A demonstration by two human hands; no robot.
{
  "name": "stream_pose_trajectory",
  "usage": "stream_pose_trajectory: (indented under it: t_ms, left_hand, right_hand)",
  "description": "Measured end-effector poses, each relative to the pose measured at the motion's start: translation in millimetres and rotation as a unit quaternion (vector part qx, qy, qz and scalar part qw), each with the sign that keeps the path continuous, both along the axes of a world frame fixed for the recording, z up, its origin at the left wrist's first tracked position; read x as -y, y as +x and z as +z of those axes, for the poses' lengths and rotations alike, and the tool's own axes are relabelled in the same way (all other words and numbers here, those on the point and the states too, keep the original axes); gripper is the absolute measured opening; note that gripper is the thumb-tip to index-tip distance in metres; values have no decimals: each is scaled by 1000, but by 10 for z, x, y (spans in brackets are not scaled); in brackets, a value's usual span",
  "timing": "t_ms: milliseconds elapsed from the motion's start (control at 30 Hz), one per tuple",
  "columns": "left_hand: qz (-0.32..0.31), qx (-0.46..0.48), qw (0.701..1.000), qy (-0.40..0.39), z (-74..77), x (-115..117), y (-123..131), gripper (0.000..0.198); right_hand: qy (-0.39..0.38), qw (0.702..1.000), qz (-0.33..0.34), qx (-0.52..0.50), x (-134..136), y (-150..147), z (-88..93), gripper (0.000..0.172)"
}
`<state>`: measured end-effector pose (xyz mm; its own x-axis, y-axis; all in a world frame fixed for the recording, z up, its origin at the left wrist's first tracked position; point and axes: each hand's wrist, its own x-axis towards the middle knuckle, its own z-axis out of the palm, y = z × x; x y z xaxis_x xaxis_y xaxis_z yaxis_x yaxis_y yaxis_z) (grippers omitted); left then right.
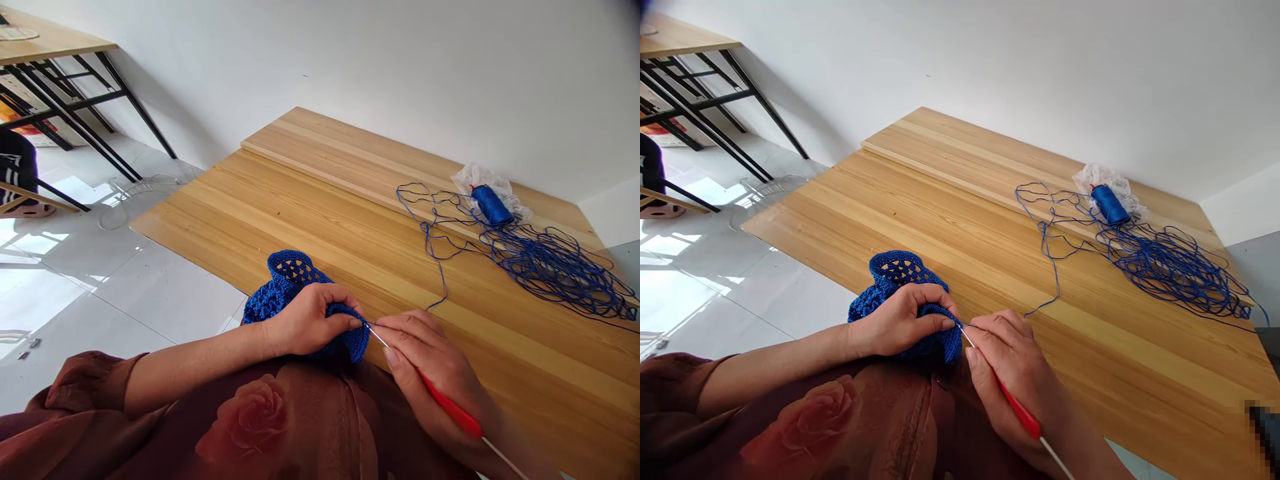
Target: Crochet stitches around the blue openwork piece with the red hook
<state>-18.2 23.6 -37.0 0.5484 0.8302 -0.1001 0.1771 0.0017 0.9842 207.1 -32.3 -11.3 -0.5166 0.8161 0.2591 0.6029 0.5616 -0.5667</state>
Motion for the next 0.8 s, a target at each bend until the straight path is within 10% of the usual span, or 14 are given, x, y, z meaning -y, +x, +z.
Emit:
stream_pose_trajectory:
  t_ms: [267,433,800]
  left_hand:
    - [-99,114,956,-252,-88,-52,-67,19]
    - [-42,149,916,-371,-137,-4,-29,32]
    - [19,42,997,-59,-98,33,27,17]
  right_hand:
    - [-249,943,66,-211,-175,55,-256,32]
    - [-84,975,39,-204,-93,-101,-432,33]
    - [101,993,-61,-24,-87,-134,-509,14]
